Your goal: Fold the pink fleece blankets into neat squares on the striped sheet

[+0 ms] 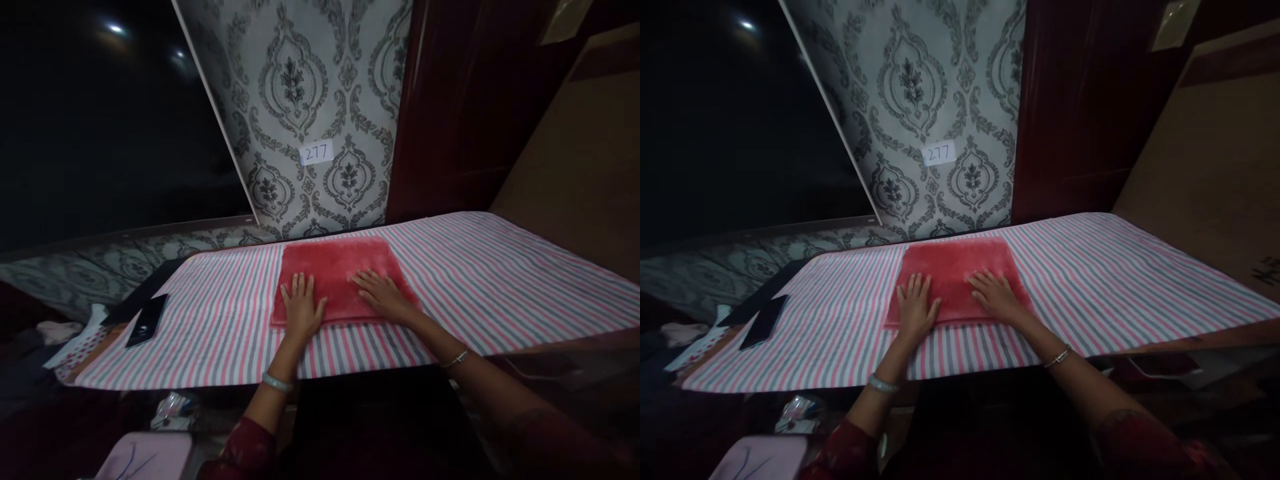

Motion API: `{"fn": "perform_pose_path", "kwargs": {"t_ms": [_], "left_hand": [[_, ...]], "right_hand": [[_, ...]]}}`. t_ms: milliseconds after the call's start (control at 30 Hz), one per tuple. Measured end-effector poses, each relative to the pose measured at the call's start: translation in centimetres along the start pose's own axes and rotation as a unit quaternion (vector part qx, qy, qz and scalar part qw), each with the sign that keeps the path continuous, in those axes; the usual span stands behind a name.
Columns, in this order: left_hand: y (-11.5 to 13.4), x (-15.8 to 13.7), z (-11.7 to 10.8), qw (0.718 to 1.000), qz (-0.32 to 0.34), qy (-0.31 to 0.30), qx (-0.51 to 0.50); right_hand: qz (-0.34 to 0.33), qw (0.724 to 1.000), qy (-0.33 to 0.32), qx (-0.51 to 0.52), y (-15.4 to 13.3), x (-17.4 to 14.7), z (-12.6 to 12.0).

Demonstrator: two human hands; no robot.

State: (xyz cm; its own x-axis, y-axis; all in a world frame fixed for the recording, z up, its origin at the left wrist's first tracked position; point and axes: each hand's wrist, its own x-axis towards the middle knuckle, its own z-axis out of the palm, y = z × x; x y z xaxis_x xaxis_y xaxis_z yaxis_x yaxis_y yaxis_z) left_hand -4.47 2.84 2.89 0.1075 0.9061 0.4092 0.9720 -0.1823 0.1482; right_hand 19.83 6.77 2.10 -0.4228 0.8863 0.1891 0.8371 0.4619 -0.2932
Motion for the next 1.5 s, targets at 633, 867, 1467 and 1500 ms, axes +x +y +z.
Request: {"fn": "perform_pose_path", "kwargs": {"t_ms": [633,867,1467,1500], "left_hand": [[1.4,-5.1,2.8,0.991,0.133,0.002,-0.022],[1.5,-5.1,2.8,0.991,0.130,0.001,-0.019],[2.9,6.1,-0.1,0.938,0.271,-0.199,-0.088],[2.0,7.0,0.2,0.939,0.273,-0.197,-0.069]], "right_hand": [[0.064,0.995,0.016,-0.073,5.5,10.3,-0.7],[0.127,0.991,0.000,-0.043,6.0,10.4,-0.5],[0.058,0.989,0.027,-0.132,-2.6,3.7,2.0],[0.061,0.989,0.033,-0.129,-2.6,3.7,2.0]]}}
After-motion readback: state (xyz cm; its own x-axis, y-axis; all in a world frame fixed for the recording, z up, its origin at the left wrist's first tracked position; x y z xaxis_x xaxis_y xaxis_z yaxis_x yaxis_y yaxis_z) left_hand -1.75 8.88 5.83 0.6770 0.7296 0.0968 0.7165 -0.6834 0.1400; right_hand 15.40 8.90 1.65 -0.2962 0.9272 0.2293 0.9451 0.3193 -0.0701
